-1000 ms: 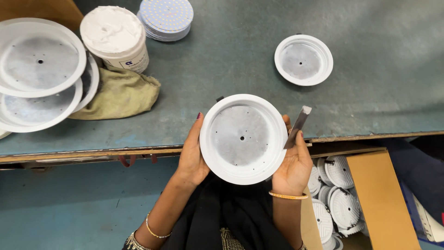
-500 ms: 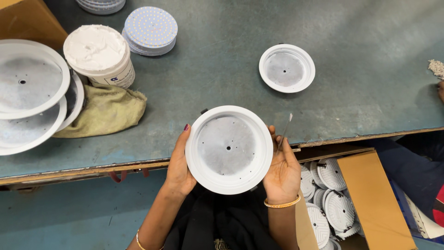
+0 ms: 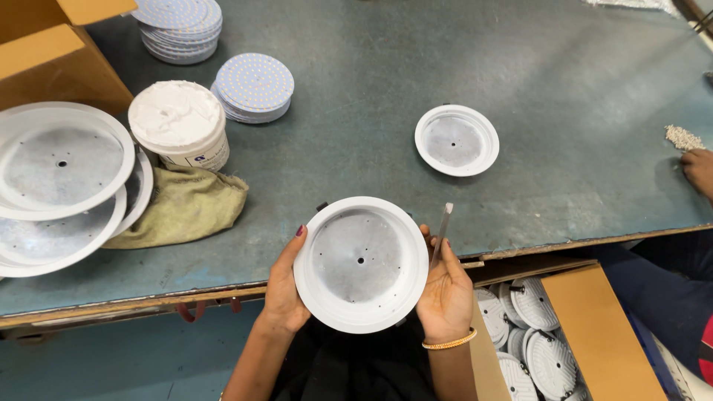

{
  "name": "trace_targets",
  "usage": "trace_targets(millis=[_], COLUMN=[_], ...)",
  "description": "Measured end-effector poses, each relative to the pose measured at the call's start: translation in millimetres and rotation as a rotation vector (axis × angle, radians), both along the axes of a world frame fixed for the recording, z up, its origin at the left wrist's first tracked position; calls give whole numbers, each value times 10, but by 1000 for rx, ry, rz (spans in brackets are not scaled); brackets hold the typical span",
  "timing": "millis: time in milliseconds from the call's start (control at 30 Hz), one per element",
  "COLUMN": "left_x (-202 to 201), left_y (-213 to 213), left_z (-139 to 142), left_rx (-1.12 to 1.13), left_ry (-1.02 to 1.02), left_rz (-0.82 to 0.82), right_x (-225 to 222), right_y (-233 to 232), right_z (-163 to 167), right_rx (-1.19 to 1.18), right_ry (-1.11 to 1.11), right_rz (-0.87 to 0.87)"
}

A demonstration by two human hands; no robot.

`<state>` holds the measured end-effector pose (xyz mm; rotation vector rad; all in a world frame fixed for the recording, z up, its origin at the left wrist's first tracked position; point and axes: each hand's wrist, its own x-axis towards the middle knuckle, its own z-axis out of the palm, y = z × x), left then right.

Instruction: The person repeatedly picks white circular plastic parts from a table, applies a white paste from a tub using a small rectangular tool, and rubs the paste into the part's surface. After treating each part, the person places it into a cardboard box. The process is repeated for multiple parts.

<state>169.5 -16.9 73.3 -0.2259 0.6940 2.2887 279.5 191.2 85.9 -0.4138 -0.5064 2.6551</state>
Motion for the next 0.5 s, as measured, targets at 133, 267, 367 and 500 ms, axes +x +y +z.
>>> trace_targets(millis=[133,267,367,500], left_x=[-211,-743,-1124,-1294], left_y=[-67,-27,107,187], left_z=[-233,-519,-709,-954], left_rx=[2,128,177,198], left_ry=[-56,-28,-18,-41], left_rz=[2,33,95,175], right_x=[-224,-822,-1489,-2530], right_y=[-4,55,-12,-504], right_z=[195,560,819,897], right_rx=[207,952,1204,1555], right_ry=[-103,58,99,178], right_rz=[26,-62,116,313])
